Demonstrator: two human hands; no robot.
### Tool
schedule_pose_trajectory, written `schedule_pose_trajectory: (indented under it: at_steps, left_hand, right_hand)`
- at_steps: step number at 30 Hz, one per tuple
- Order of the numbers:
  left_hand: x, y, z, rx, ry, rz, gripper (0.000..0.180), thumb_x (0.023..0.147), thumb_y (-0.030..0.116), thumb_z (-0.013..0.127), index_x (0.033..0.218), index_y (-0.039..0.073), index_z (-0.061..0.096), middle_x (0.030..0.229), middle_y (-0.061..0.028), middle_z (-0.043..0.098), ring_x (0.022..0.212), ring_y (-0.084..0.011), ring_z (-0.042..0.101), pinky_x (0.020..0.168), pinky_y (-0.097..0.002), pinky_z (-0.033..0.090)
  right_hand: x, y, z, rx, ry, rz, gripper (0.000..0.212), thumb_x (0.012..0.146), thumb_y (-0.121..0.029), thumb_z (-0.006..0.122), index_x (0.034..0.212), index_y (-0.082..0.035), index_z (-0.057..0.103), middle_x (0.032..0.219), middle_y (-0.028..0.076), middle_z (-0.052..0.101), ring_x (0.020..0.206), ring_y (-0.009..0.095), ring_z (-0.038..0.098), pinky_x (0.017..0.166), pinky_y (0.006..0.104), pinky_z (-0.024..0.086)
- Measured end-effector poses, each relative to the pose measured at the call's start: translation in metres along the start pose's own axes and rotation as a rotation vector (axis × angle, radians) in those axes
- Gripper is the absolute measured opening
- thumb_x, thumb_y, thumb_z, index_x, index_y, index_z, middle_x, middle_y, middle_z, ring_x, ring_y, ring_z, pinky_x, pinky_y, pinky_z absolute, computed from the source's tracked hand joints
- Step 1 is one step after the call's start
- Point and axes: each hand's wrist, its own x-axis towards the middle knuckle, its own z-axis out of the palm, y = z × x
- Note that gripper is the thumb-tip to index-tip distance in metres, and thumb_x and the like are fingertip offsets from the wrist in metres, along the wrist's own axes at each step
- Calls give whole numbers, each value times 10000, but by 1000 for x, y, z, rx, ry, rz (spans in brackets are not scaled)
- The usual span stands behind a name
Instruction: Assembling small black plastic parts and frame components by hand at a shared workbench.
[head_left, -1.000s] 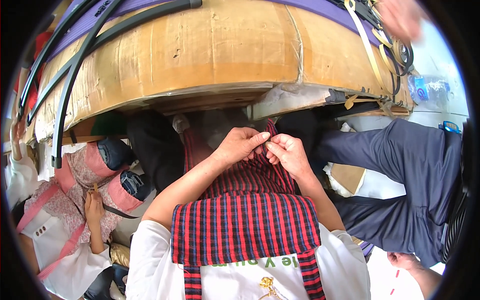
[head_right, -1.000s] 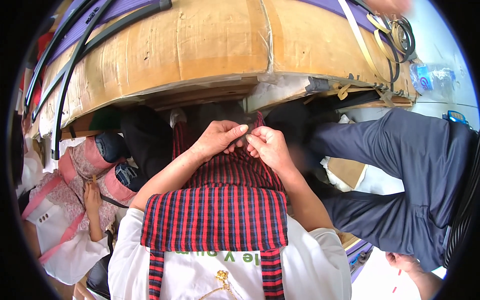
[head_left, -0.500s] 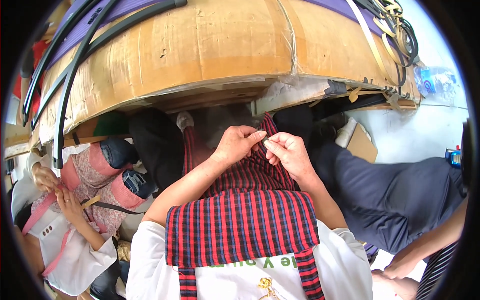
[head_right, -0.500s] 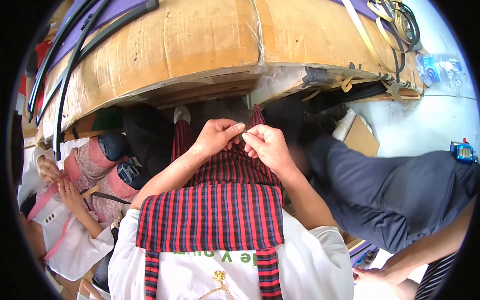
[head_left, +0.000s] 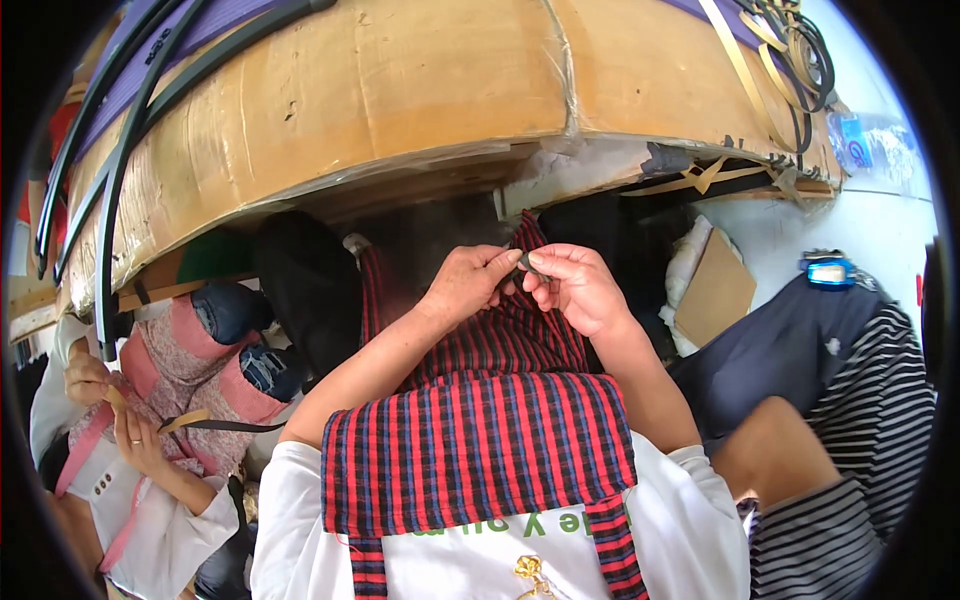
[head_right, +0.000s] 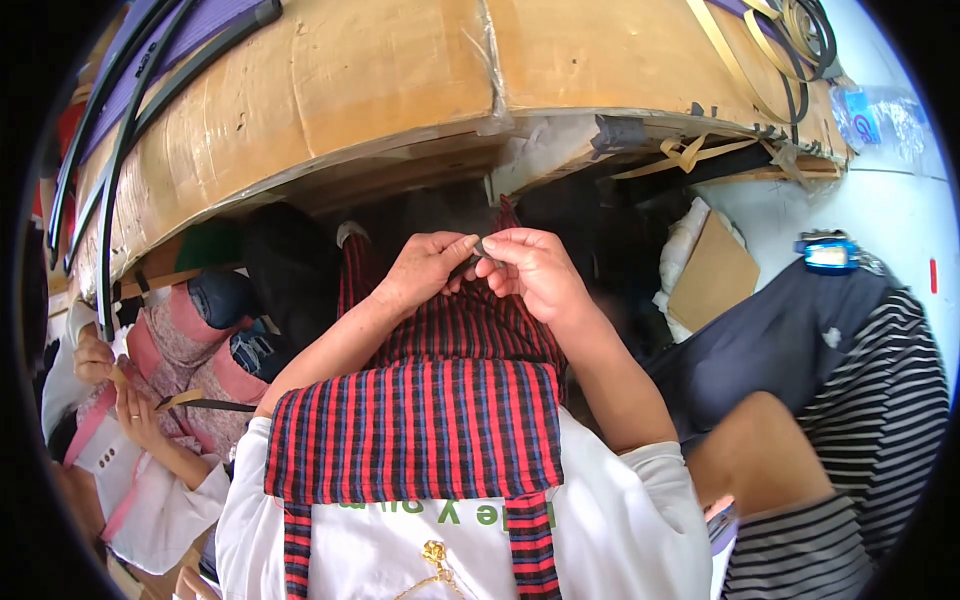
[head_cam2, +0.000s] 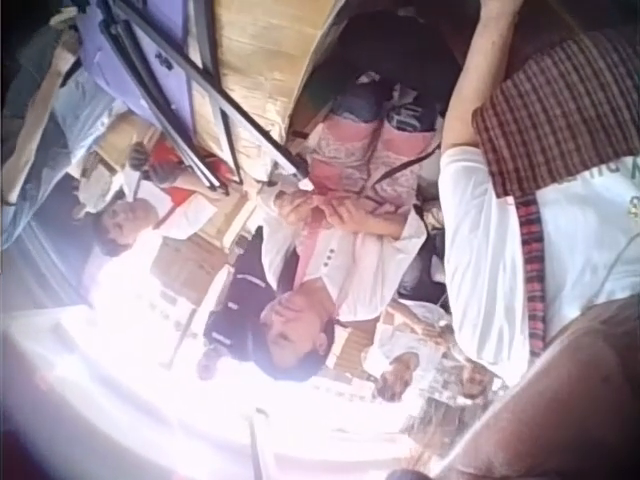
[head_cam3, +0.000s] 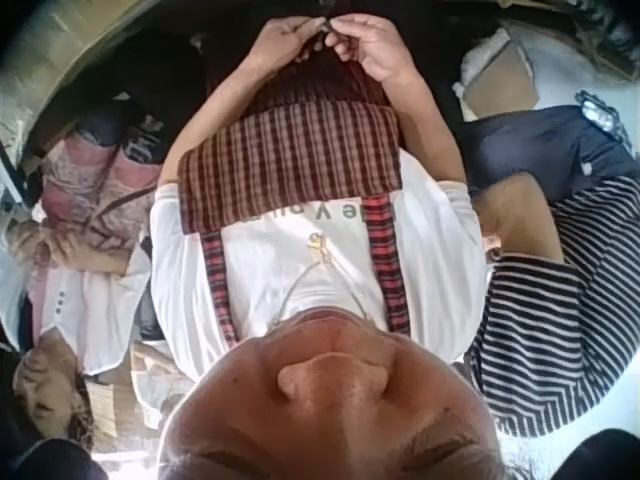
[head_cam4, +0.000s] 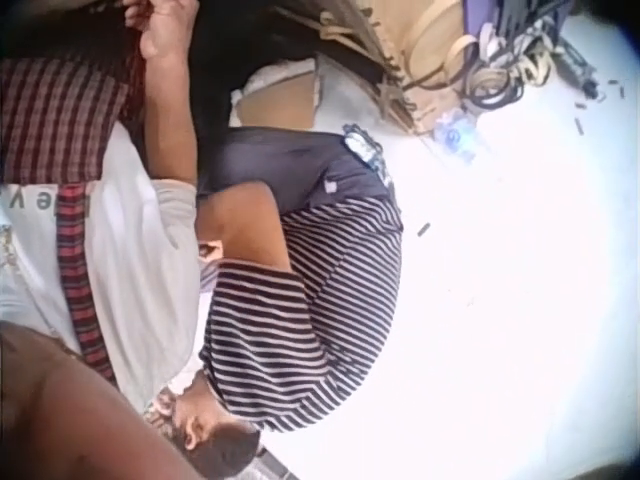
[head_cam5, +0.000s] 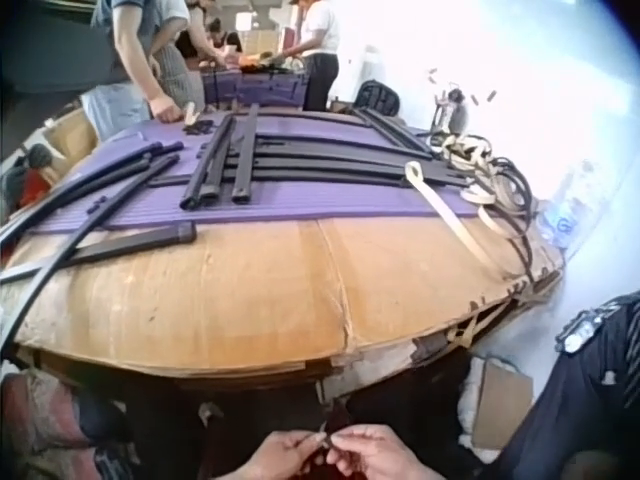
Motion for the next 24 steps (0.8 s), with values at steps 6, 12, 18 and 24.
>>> schedule_pose_trajectory:
  at_steps: [6, 12, 18, 24]
  left_hand:
    - [0, -3, -3, -45, -36, -19, 316, 883, 290, 459, 845, 11, 603, 601, -19, 543, 470, -72, 456, 434, -217, 394]
    - [-3, 0, -7, -72, -67, -65, 263, 853, 228, 449, 881, 16, 600, 641, -20, 551, 506, -70, 463, 471, -217, 405]
    - [-3, -4, -5, -6, -143, 39, 251, 837, 228, 472, 868, 15, 601, 673, -6, 560, 538, -49, 476, 473, -178, 395]
    - [-5, -4, -3, 7, -77, 27, 258, 806, 216, 495, 839, -17, 603, 628, -35, 557, 518, -84, 501, 486, -220, 427]
  right_hand:
    - [14, -1, 0, -40, 47, 24, 127, 793, -131, 577, 806, -5, 581, 624, 80, 592, 455, 100, 532, 395, 199, 427]
    - [12, -4, 3, -166, 74, 18, 137, 790, -129, 569, 805, 7, 573, 622, 87, 592, 448, 93, 529, 389, 188, 433]
    - [8, -4, 1, -169, 66, 14, 136, 793, -126, 565, 804, 9, 573, 621, 84, 590, 452, 91, 530, 390, 185, 430]
    - [5, -1, 3, -159, 81, 9, 120, 794, -117, 565, 793, 3, 578, 611, 80, 586, 441, 93, 522, 388, 184, 421]
